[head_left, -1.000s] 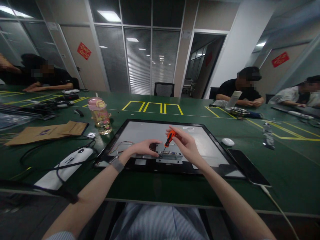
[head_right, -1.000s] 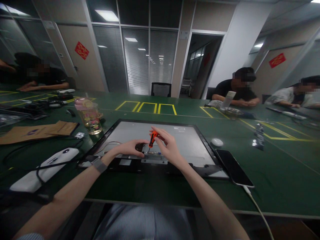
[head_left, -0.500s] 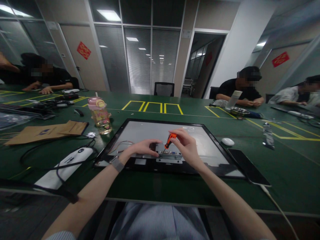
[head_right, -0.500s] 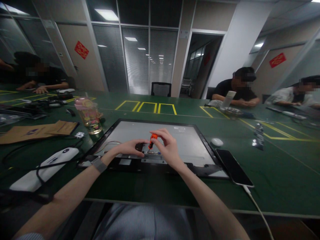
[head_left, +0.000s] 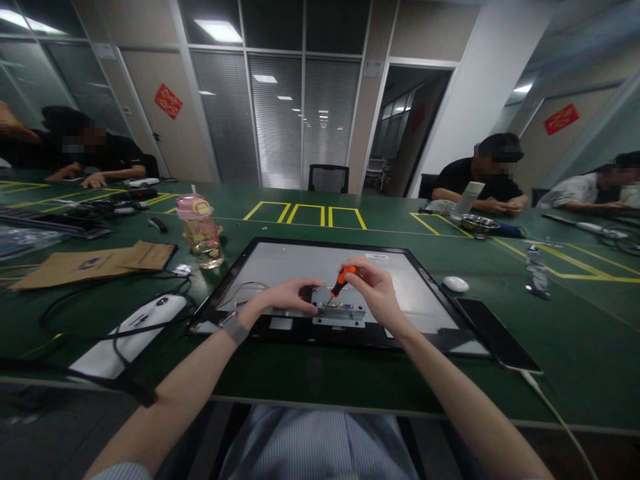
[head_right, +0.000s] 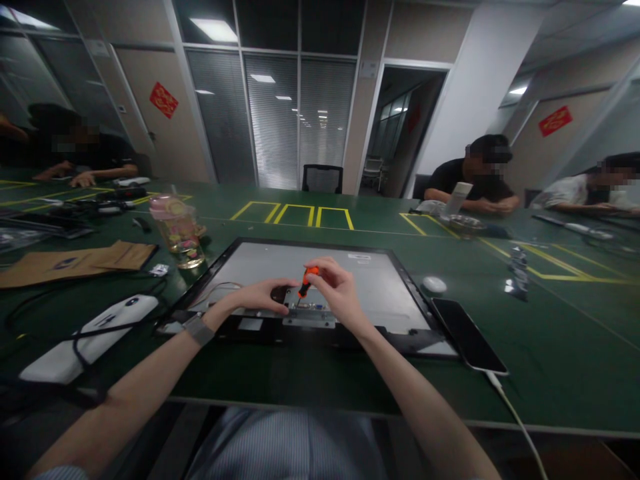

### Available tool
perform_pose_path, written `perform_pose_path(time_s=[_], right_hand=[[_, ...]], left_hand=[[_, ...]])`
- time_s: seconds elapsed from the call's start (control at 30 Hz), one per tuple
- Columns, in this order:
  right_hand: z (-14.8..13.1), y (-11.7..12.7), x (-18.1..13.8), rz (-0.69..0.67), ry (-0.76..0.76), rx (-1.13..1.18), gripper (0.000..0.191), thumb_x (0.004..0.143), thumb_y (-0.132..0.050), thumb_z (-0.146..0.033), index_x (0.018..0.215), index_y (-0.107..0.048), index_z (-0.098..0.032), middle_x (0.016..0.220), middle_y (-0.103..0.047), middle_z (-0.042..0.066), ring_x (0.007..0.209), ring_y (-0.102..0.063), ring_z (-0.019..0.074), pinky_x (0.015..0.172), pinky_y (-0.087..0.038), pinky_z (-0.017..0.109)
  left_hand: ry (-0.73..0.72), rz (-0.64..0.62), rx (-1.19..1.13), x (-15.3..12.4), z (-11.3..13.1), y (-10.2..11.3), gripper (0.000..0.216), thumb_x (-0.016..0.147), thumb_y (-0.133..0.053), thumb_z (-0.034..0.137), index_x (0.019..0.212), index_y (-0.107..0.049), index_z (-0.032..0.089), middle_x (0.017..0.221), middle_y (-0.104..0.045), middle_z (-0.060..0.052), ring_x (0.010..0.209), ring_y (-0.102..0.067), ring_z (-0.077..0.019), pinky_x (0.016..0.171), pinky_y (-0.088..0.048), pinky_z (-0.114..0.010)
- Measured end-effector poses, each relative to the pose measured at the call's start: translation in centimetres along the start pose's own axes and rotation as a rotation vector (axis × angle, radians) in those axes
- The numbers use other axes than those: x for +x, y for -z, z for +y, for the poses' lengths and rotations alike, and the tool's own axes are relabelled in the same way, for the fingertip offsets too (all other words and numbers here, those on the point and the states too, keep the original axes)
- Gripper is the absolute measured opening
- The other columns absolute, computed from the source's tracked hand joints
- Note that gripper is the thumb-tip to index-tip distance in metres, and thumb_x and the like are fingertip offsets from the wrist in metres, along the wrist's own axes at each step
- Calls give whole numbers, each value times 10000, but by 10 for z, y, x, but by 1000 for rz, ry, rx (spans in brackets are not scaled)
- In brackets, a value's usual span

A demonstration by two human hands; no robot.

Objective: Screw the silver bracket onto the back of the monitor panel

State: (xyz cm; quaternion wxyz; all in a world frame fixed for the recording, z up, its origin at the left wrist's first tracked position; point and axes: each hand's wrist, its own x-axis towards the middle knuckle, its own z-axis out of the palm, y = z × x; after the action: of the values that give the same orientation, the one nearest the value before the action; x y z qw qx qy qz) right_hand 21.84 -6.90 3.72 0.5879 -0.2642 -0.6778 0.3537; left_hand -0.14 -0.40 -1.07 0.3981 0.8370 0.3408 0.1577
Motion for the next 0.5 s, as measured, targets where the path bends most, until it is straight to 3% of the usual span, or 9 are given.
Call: perform_pose_path(time_s=[0.17,0.37,0.5], right_hand=[[-6,1,-1,-133,10,-56,300,906,-472,-284,1189,-567,-270,1095,-660,61,1059,-605,191,963,-458,421],[-12,3,-2,-248,-3,-76,372,898,-485,-272,1269,-505,-283,1344,-502,71,1218,-504,224,996,-439,432],[-2,2,-1,-173,31,-81,375,886,-508,-251,1259,-510,-293,1171,-600,69,1057,-600,191,919,-488,397]], left_hand=[[0,5,23,-1,2,2,724,644,-738,443,1289,-473,250,1371,-470,-33,1250,-435,-247,1066,-310,-364],[17,18,11,1,-5,1,758,616,-759,422,1295,-469,249,1393,-446,-49,1269,-410,-258,1087,-276,-388],[0,9,-1,0,-3,0,743,635,-747,425,1295,-464,240,1369,-470,-48,1253,-428,-244,1073,-297,-367]])
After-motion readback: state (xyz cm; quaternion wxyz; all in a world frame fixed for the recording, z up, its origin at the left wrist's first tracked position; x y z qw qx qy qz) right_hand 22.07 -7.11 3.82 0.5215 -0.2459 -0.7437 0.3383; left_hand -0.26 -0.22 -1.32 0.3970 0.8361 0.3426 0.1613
